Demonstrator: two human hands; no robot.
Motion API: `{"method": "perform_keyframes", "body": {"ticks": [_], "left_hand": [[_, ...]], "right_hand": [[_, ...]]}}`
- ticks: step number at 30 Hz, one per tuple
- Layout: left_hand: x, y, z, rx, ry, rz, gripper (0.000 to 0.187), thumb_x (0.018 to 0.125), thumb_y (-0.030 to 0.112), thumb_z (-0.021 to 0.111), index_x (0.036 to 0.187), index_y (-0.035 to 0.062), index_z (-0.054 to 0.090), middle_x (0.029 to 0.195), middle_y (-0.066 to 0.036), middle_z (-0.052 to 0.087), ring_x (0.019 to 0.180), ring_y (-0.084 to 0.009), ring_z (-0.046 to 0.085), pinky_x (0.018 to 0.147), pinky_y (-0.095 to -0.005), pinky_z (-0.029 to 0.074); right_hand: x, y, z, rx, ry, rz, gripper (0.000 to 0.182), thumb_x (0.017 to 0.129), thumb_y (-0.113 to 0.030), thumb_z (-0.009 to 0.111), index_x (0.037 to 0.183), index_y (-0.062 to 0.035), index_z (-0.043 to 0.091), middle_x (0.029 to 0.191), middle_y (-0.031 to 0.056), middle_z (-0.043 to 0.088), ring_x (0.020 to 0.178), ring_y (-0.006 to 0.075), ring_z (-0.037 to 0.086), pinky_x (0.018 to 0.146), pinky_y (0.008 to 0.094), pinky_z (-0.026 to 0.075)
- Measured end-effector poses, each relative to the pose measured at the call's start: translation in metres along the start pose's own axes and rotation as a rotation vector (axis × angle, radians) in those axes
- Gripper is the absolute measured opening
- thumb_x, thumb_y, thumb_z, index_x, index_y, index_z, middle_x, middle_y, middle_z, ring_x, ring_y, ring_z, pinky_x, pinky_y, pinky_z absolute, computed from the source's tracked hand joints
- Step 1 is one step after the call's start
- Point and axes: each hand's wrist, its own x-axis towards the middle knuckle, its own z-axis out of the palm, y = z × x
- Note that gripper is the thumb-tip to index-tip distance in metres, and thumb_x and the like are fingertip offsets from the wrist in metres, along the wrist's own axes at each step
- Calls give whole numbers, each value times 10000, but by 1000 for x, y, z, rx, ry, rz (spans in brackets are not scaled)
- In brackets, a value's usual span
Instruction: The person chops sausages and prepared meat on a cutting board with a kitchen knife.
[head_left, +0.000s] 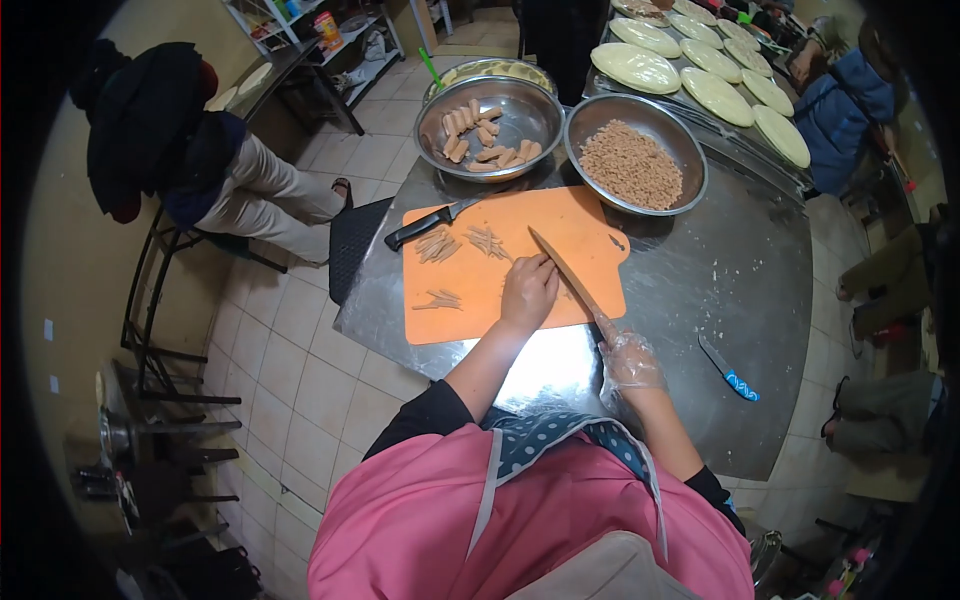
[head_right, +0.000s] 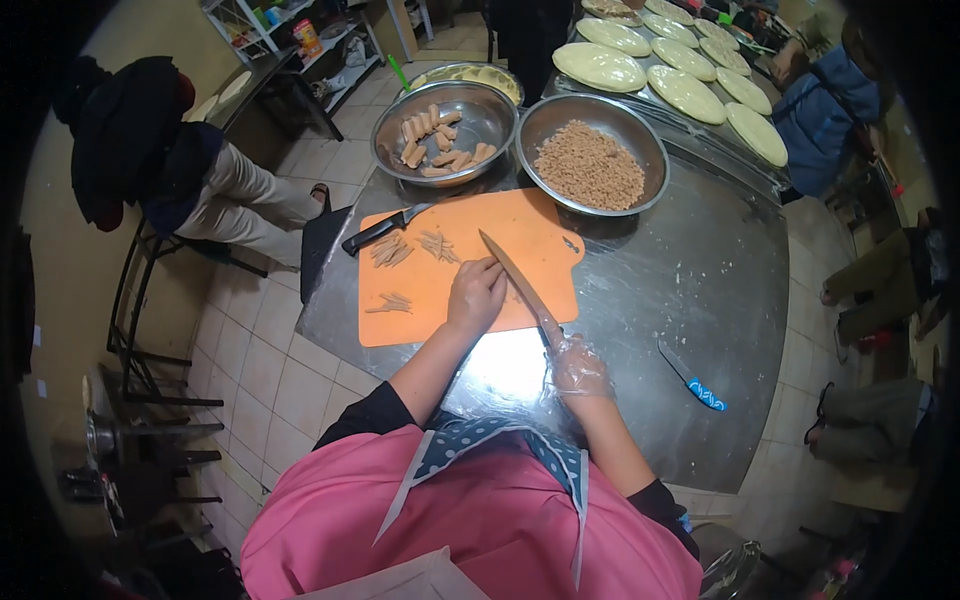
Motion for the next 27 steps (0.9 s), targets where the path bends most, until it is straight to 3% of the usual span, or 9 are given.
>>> {"method": "perform_keyframes", "body": {"ticks": [8,10,17,19,22,27], "left_hand": [[2,-2,-1,-2,-83,-52,135,723,54,592,833,0,647,817,-134,622,806,-307,552,738,-375,449],[3,-1,0,8,-90,-49,121,722,56,591,818,5,644,802,-131,620,796,-306,549,731,-375,448],[3,-2,2,-3,-45,-45,55,724,50,585,757,17,614,768,-128,609,759,-310,541,702,-384,441],[3,0,2,-15,-26,-31,45,723,47,585,748,18,608,754,-127,603,749,-311,538,694,-386,438],[6,0,0,3,-54,-48,39,723,41,584,748,18,604,736,-124,591,736,-311,531,686,-388,435],[3,-1,1,-15,-47,-43,51,728,43,581,761,13,608,757,-123,590,754,-310,532,697,-383,437]], "right_hand": [[-20,-20,-8,-57,-20,36,607,845,-123,426,1389,-244,185,909,267,551,805,411,593,706,489,475],[-21,-21,-7,-30,-6,68,529,891,-213,409,1371,-331,219,838,259,567,804,431,576,707,506,457],[13,-6,9,109,-75,88,499,907,-259,381,1366,-357,208,838,279,578,795,427,579,716,506,451],[18,-6,4,172,-52,55,578,859,-222,411,1367,-363,173,794,277,580,766,422,594,696,505,464],[5,-17,-2,42,-75,69,533,878,-250,369,1365,-353,179,811,275,580,783,420,591,712,497,462],[3,-11,5,97,-81,84,500,894,-261,352,1360,-357,200,830,271,582,805,416,588,725,490,459]]}}
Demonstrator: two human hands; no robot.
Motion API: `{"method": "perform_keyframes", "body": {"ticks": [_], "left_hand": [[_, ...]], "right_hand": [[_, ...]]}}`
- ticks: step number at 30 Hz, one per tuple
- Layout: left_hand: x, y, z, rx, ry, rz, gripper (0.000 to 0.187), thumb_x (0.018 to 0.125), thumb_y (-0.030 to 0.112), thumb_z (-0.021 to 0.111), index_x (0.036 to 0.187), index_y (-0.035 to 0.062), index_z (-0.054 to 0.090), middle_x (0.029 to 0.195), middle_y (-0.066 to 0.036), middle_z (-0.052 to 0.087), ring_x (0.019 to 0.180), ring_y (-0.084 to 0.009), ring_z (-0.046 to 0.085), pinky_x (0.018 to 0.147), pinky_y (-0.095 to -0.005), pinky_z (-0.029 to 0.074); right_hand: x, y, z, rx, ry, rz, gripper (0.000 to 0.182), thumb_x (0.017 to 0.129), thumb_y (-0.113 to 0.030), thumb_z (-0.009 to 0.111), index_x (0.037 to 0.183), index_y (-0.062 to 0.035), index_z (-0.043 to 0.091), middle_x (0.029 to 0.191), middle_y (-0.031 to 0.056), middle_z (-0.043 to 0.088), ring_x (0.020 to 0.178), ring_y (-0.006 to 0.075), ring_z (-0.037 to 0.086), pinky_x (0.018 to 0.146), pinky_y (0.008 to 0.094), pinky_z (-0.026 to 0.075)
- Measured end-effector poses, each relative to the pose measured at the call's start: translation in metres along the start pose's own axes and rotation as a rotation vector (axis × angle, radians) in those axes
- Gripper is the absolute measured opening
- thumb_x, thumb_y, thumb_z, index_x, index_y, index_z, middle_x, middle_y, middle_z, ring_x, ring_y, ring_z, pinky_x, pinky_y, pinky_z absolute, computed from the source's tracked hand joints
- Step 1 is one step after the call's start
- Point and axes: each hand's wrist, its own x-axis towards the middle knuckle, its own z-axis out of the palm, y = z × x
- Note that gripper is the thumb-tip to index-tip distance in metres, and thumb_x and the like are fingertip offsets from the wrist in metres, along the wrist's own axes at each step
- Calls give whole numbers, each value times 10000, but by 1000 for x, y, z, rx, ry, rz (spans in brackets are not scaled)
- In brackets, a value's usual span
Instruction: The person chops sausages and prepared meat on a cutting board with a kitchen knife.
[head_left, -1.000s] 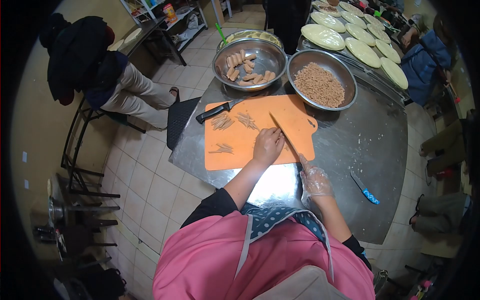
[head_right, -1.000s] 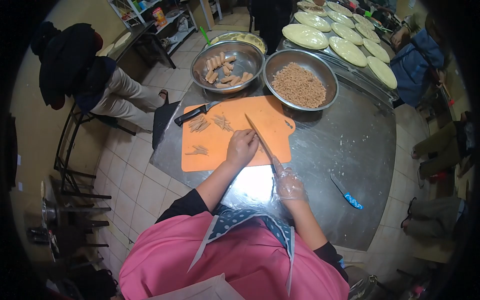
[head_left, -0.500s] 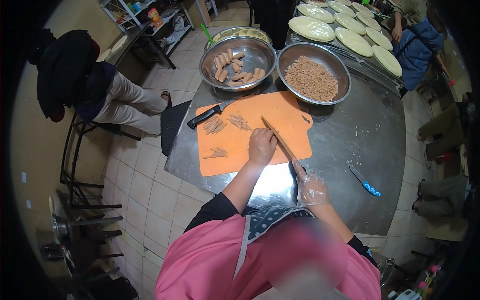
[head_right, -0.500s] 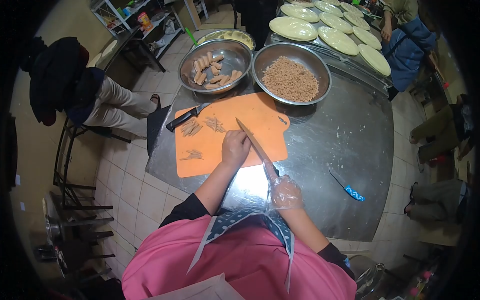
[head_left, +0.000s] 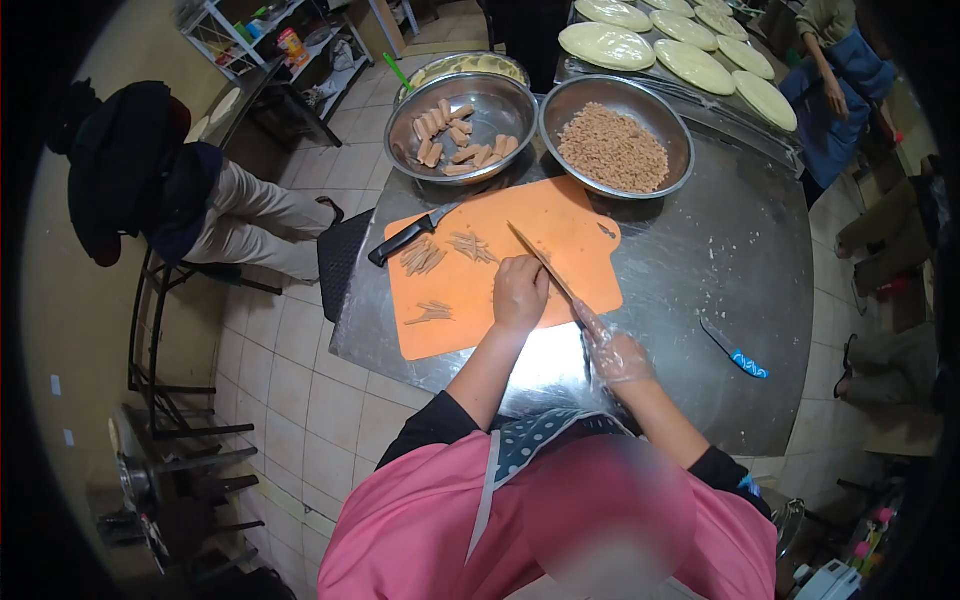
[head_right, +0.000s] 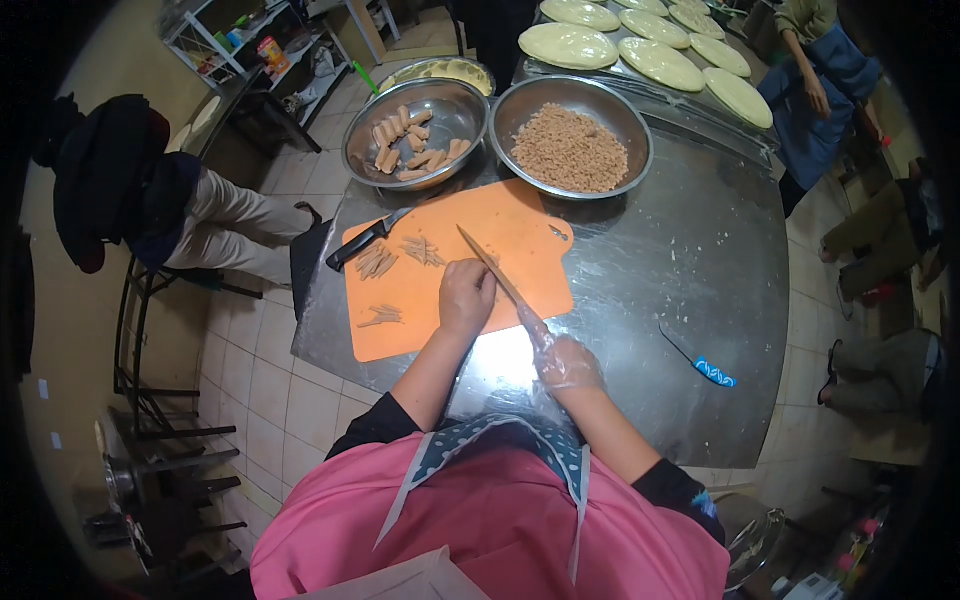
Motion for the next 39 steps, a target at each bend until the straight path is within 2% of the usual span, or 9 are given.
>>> {"method": "perform_keyframes", "body": {"ticks": [4,6,18,23,26,32,34,38,39], "left_hand": [[-2,-1,2,2,56,61,80,713,22,566,779,-3,605,813,-135,601,814,-321,539,732,-382,446],[-4,2,-2,15,16,-15,98,715,40,574,787,-9,619,830,-134,607,858,-316,540,762,-376,448],[-3,1,-4,66,14,15,42,724,47,576,709,9,564,670,-124,545,708,-311,509,662,-394,419],[-6,-1,-3,48,35,27,42,732,48,572,711,14,561,685,-126,550,710,-316,509,665,-395,419],[-4,-2,-4,55,37,24,43,738,49,570,715,13,563,697,-129,554,719,-318,514,668,-395,420],[-7,-1,-3,22,41,0,34,735,45,573,738,11,573,716,-132,555,735,-317,522,675,-388,425],[-5,-2,-5,4,73,8,34,735,44,574,745,12,576,718,-128,554,738,-316,523,678,-385,426],[-11,-1,-10,36,-18,-60,47,743,48,581,761,5,589,747,-132,568,753,-312,528,685,-381,431],[-8,0,-10,48,-47,-77,54,745,52,588,762,1,593,760,-138,577,758,-311,530,687,-381,433]], "right_hand": [[16,0,2,64,62,-56,470,914,-295,351,1356,-377,214,866,270,589,838,419,583,745,487,454],[4,-12,-9,38,5,-15,467,912,-299,355,1354,-373,223,870,264,591,833,417,585,742,486,455],[0,-16,-12,48,-41,-24,469,904,-254,343,1354,-341,243,840,233,599,789,399,593,707,476,464],[14,-5,7,128,45,-69,481,890,-307,378,1345,-379,237,839,255,587,785,413,583,709,482,452],[0,-17,-9,64,-8,-60,465,902,-251,346,1349,-342,258,812,228,601,768,397,595,688,472,470],[17,-12,-1,91,-19,-11,497,895,-295,358,1357,-384,197,774,265,581,737,417,587,681,492,448],[2,-21,-18,85,-29,-75,450,909,-258,321,1350,-327,257,816,233,600,763,393,595,701,477,466],[6,-14,-5,51,-74,-16,441,911,-268,328,1345,-324,271,829,232,600,773,392,592,712,471,463],[13,-10,0,67,-44,-56,465,911,-287,327,1359,-343,215,803,246,592,744,398,590,694,480,455]]}}
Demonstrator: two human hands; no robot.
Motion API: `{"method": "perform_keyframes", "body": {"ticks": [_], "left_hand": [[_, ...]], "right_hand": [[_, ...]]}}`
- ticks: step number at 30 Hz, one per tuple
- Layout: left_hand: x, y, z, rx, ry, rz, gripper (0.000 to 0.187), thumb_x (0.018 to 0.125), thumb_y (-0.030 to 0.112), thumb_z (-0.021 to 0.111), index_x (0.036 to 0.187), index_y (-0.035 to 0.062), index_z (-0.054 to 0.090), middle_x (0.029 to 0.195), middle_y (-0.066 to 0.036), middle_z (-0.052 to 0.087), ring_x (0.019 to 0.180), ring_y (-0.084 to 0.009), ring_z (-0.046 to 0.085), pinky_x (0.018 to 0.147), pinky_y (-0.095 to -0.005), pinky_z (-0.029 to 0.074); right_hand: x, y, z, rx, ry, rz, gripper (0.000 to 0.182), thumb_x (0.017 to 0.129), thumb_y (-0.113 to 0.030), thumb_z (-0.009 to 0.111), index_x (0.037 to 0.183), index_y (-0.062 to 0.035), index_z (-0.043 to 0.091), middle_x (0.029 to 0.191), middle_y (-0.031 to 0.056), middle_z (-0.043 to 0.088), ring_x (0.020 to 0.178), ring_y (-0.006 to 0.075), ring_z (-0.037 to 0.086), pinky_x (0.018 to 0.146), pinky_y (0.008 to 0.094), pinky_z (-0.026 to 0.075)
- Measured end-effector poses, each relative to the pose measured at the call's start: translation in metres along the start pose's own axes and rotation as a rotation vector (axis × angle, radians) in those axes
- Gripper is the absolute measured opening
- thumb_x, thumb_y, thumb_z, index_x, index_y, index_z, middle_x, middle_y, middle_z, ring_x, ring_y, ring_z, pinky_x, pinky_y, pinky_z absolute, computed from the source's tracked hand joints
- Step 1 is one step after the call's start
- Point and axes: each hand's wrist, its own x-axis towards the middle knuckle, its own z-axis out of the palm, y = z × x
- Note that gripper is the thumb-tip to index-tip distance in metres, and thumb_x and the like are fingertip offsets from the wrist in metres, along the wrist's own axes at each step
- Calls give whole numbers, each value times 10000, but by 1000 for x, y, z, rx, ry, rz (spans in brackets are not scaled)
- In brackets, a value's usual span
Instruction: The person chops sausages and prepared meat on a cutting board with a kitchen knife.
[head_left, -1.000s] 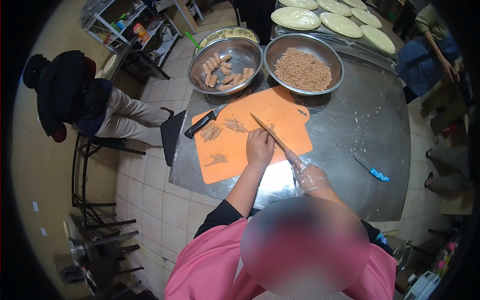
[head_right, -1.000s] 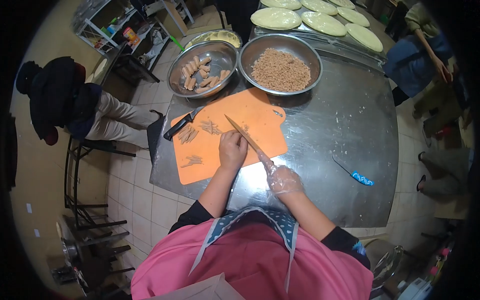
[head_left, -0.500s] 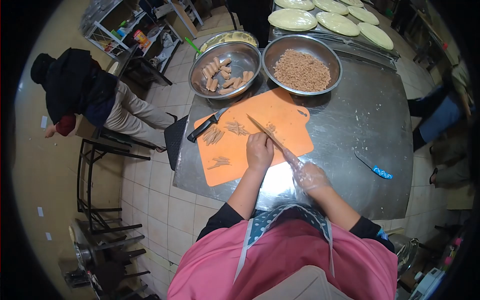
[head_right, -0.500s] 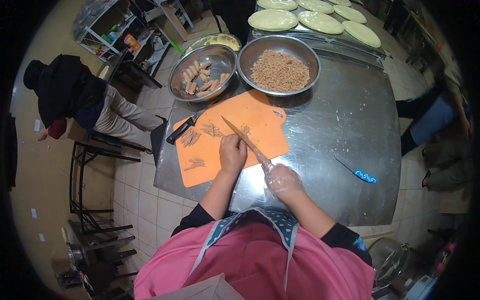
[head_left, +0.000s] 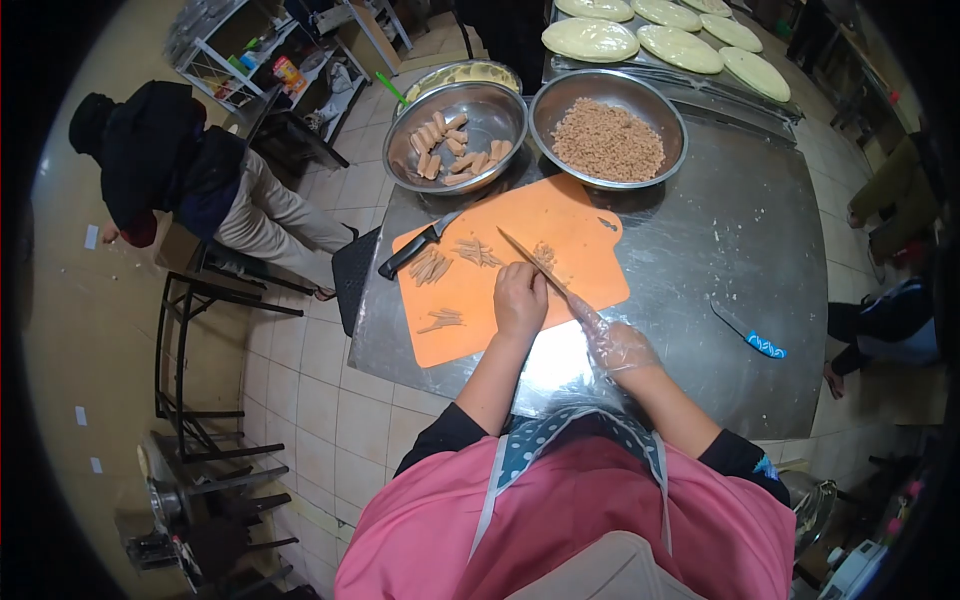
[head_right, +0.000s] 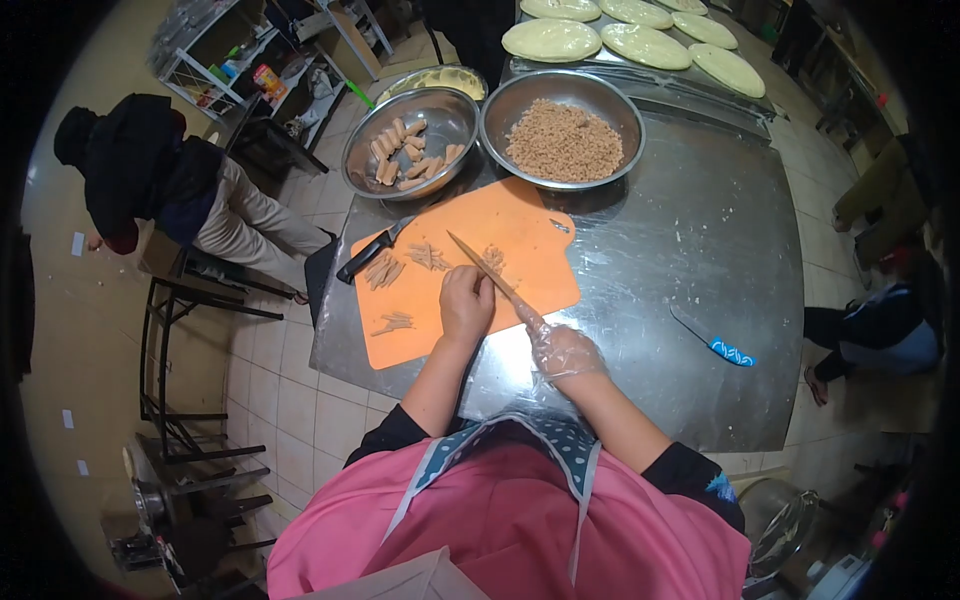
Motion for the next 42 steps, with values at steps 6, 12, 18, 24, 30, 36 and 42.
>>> {"method": "perform_keyframes", "body": {"ticks": [6,12,18,24,30,36,42], "left_hand": [[-6,-4,-5,13,77,146,126,738,80,629,835,3,646,862,-129,631,813,-298,556,738,-363,451],[-9,-7,-3,17,49,84,133,746,81,623,850,6,659,857,-121,640,806,-295,568,728,-363,465],[-8,-7,-6,15,11,43,82,744,68,616,800,10,632,810,-126,628,766,-305,558,700,-372,459],[-8,-7,-4,11,60,105,75,740,57,614,792,4,625,822,-129,622,772,-308,555,702,-372,457],[-14,-6,-6,29,95,124,112,733,50,620,831,1,643,862,-125,624,799,-301,565,721,-358,464],[-14,-9,-7,53,124,140,103,728,55,630,821,13,641,788,-117,624,762,-301,560,708,-359,460],[-13,-7,-7,51,82,115,71,726,55,630,788,21,618,726,-126,602,722,-307,545,678,-373,449]], "right_hand": [[7,5,1,100,40,-73,488,912,-288,329,1371,-352,178,759,253,586,687,402,589,659,491,453],[-3,-7,3,-56,24,-20,488,910,-277,341,1371,-334,190,768,246,587,702,400,587,668,473,458],[-7,-13,-5,9,15,-35,458,910,-256,323,1355,-324,237,832,242,597,756,396,597,683,485,468],[1,-5,4,-56,14,-8,465,905,-254,328,1355,-327,235,799,239,598,753,399,594,682,489,466],[-9,-9,4,1,29,-45,458,903,-262,344,1349,-326,259,782,240,593,737,398,592,674,486,464],[-2,-4,6,55,44,-72,493,904,-298,340,1372,-346,195,769,253,589,719,416,585,672,495,451],[-5,-3,12,-33,5,-16,470,909,-270,337,1361,-335,226,817,228,594,748,389,588,686,478,464]]}}
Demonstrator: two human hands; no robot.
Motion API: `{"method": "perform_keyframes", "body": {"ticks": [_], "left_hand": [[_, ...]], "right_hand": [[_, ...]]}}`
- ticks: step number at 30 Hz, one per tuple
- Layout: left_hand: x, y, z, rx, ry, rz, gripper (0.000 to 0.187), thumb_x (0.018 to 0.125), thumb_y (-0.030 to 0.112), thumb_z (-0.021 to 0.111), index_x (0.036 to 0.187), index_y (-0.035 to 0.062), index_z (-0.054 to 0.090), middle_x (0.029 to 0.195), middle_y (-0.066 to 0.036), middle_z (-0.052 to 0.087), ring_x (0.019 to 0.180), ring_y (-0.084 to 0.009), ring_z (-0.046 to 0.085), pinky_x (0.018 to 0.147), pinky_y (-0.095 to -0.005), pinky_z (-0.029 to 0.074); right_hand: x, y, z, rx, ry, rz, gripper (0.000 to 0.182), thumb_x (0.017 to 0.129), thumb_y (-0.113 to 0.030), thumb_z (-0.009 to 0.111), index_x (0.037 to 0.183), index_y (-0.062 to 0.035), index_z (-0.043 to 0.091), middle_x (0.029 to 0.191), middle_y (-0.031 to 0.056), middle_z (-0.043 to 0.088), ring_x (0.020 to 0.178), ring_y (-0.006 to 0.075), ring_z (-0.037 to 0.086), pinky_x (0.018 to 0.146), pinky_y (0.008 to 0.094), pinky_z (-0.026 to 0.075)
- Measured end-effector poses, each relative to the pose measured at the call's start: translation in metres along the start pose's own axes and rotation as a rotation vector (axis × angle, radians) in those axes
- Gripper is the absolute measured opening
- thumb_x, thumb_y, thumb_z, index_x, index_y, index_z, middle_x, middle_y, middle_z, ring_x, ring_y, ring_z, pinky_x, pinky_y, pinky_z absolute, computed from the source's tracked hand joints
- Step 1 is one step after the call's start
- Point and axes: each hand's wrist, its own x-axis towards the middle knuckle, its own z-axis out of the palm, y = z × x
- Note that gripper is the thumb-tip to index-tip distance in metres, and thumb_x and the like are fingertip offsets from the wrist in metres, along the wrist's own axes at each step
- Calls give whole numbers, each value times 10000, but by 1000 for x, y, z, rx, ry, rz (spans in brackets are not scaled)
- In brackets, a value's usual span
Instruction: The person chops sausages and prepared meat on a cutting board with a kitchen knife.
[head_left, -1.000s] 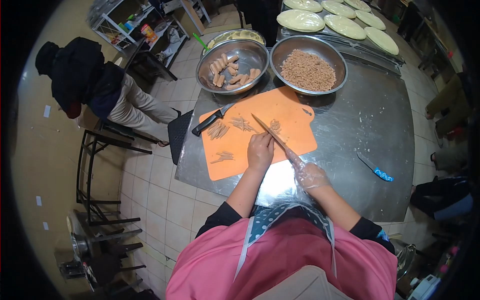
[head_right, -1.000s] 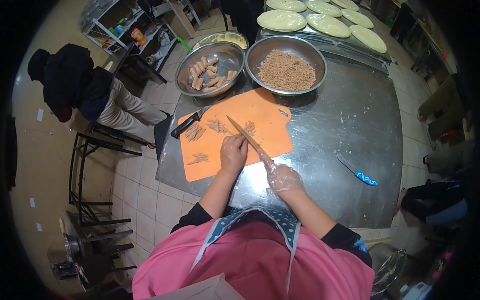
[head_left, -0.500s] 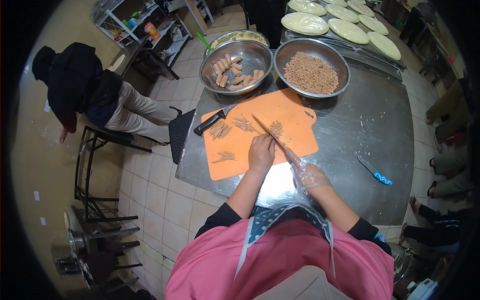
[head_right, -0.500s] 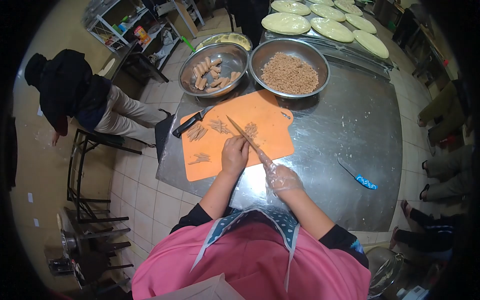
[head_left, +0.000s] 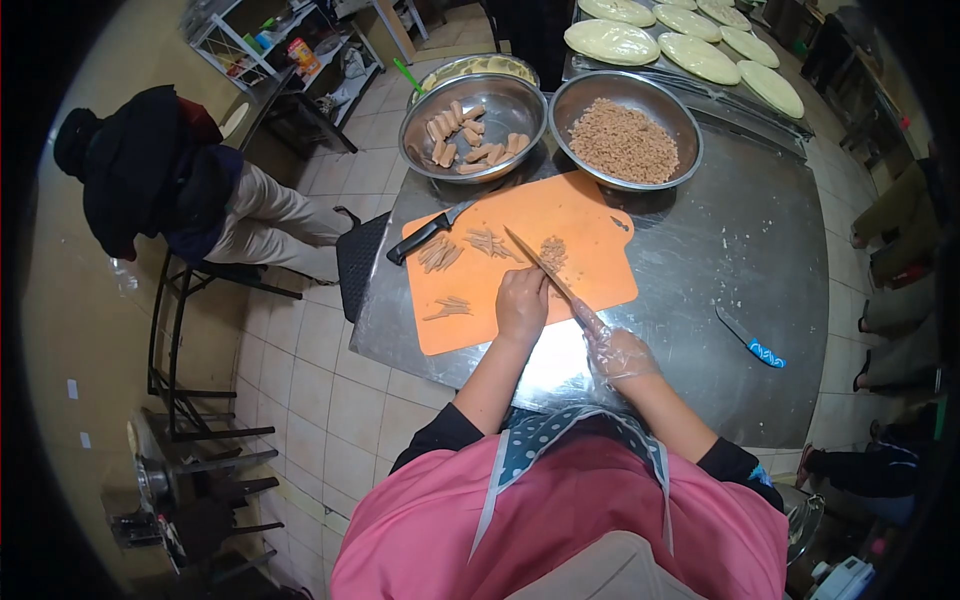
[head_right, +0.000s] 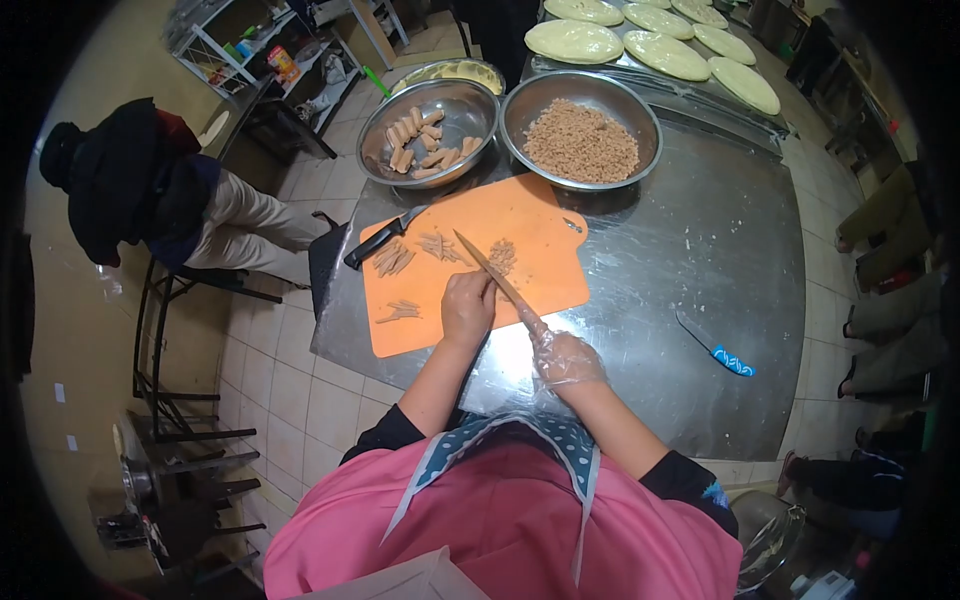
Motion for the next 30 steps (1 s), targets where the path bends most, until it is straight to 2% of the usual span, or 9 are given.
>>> {"method": "perform_keyframes", "body": {"ticks": [2,6,9,15,18,21,24,30], "left_hand": [[0,0,1,5,-3,-11,74,729,54,625,794,21,616,733,-128,602,728,-307,546,680,-374,449],[-3,-1,-3,56,-72,-41,86,744,51,608,825,21,618,769,-135,604,752,-307,548,681,-380,448],[-2,2,-5,38,-71,-35,76,751,52,600,817,16,612,787,-138,605,768,-310,548,688,-384,449],[-5,1,-7,-38,-32,-13,74,752,46,588,809,5,609,818,-141,618,786,-312,556,707,-379,454],[-8,-2,-6,42,-82,-45,84,750,42,586,819,8,619,830,-137,623,790,-308,559,709,-375,456],[-5,2,-8,5,-51,-42,65,746,41,590,796,7,613,813,-134,620,781,-309,558,705,-375,455],[-7,-1,-6,-19,8,-23,51,738,39,592,776,7,602,784,-136,611,768,-312,555,698,-377,454],[-6,2,-11,28,-65,-51,42,738,37,587,763,4,592,758,-133,607,756,-313,554,691,-381,451]], "right_hand": [[7,3,6,71,32,-48,490,907,-290,328,1376,-335,195,773,261,587,724,418,585,681,487,453],[-7,-7,-5,50,9,-38,497,905,-288,330,1378,-337,185,783,267,585,734,419,583,688,489,450],[-7,-5,2,45,-33,-8,501,905,-297,325,1380,-336,173,787,269,583,741,421,581,697,489,445],[1,-5,0,128,14,-69,501,903,-308,326,1379,-335,173,780,268,584,738,424,581,694,496,449],[-10,-10,-3,54,-39,-25,499,902,-304,335,1377,-333,182,817,275,583,769,424,579,717,488,448],[0,-7,-2,86,-55,-12,495,904,-300,334,1376,-330,189,827,277,583,784,426,578,730,482,447],[5,-10,-1,116,42,-64,454,911,-293,332,1357,-325,248,803,250,586,743,407,576,689,487,444],[-14,-7,1,135,-10,-42,459,914,-288,325,1364,-300,236,803,245,587,728,399,574,690,476,444]]}}
